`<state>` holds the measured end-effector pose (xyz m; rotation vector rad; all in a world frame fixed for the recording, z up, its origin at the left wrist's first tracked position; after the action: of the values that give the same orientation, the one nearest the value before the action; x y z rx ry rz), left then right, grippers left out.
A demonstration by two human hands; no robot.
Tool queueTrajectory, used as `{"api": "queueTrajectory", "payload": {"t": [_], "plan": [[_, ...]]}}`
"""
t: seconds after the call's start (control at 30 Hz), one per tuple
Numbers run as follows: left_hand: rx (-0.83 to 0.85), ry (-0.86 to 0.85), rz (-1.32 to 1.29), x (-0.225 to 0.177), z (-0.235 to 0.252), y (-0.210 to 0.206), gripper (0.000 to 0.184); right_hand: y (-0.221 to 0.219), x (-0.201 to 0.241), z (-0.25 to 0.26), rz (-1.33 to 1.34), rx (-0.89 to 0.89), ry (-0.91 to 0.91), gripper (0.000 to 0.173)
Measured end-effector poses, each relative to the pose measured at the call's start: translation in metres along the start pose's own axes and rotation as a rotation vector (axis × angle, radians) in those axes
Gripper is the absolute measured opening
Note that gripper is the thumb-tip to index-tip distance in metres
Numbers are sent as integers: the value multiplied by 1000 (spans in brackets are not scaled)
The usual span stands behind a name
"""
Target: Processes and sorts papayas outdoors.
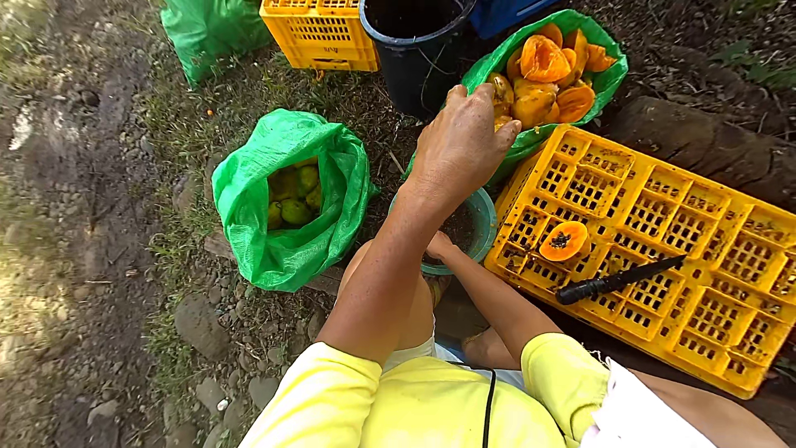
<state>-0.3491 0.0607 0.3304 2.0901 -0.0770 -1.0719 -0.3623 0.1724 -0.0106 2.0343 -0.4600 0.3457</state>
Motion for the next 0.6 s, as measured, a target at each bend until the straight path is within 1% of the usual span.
{"api": "queueTrajectory", "payload": {"t": [0.03, 0.07, 0.1, 0.2, 0.23, 0.27, 0.3, 0.33, 0.4, 0.43, 0.47, 0.5, 0.53, 0.6], "plan": [[-7, 5, 6, 0, 0, 1, 53, -16, -17, 19, 134, 112, -21, 28], [-16, 6, 14, 0, 1, 2, 53, -15, -26, 31, 225, 238, -65, 24], [-24, 7, 18, 0, 1, 2, 51, 0, -26, 33, 296, 293, -99, 21], [-16, -3, 17, -3, 2, 1, 48, 58, -15, 14, 546, 286, -178, 20], [-16, -9, 21, -3, 3, 1, 46, 62, -21, 10, 592, 271, -187, 20], [-14, -13, 26, -4, 3, 1, 46, 53, -38, 10, 614, 242, -201, 22], [-6, -15, 25, -4, 1, -1, 45, 41, -59, 12, 565, 209, -243, 22], [-3, -22, 27, -5, 0, -1, 45, 38, -71, 14, 548, 183, -293, 19], [-4, -27, 23, -5, -2, 3, 45, 53, -69, 12, 594, 169, -353, 17], [-4, -22, 15, -2, -4, 3, 44, 57, -65, 8, 590, 188, -365, 18], [-4, -17, 12, 0, -5, 2, 42, 54, -68, 7, 527, 241, -368, 20], [-10, -14, 18, 2, -4, 2, 41, 46, -79, 11, 438, 308, -364, 24], [-17, -13, 27, 2, -3, 3, 42, 39, -89, 14, 407, 362, -366, 28], [-19, -10, 33, 1, -3, 5, 43, 40, -90, 14, 516, 366, -382, 30]]}}
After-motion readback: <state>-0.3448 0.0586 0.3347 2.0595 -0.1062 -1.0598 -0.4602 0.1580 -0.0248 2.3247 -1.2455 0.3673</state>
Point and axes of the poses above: each hand's wrist, its own z-axis towards the middle knuckle, its own y-axis out of the back of the hand, x = y × z, the point moved 4 cm from there along z, towards the middle knuckle, and after that the axes turned 12 degrees about x, right-handed, at the moved point
